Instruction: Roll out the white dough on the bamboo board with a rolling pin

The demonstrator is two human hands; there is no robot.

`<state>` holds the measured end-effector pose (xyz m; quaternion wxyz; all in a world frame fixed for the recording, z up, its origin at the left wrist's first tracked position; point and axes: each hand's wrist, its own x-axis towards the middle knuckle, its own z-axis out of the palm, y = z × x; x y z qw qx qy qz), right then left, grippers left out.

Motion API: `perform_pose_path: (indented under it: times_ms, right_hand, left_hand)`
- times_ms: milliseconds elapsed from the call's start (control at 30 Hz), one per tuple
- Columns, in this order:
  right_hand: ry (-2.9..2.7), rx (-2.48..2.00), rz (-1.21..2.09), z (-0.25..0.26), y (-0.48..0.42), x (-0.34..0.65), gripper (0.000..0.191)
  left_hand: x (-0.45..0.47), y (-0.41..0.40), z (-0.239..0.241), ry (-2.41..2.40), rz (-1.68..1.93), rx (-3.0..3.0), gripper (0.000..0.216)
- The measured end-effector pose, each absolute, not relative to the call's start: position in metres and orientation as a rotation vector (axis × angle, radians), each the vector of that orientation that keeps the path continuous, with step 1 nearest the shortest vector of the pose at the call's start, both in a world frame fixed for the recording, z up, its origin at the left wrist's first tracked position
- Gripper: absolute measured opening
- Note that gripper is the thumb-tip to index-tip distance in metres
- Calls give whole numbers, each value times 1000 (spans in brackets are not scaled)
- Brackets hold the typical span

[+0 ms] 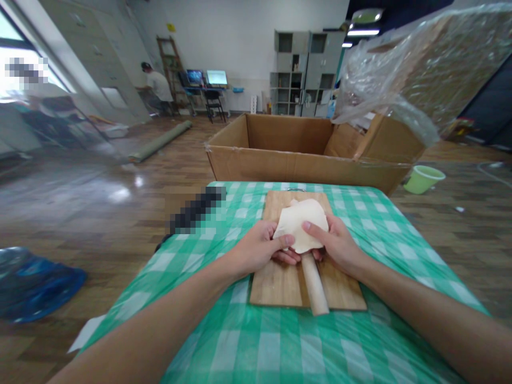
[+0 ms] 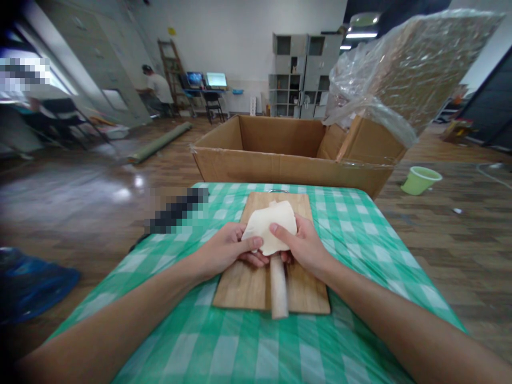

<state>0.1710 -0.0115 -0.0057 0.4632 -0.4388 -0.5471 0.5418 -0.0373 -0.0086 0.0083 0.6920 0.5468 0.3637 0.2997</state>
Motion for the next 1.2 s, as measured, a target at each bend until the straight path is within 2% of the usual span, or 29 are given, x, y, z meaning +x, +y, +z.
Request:
perform_pose_path:
  times_ms: [167,333,500,767,1200]
  right_hand:
    - [-1386,-1041,1394,-6,-13,172,45]
    - [-1430,-1074,1507,1,-19,171,43]
    - [-1381,-1082,1419,-1,-17,170,48]
    - [-1508,-1035,1433,1,-21,168,49]
    - [-1621,-1096,1501,-7,-21,170,53]
  left_hand:
    - [-35,-8,8,723,709,1158,51]
    - [-30,-12,4,979,873,1326,60]
    - [-29,-17,5,1142,920,1675,53]
    - [-27,-14,2,969,916,1457,51]
    - [-22,-15,-3,1263,1082,1676,39]
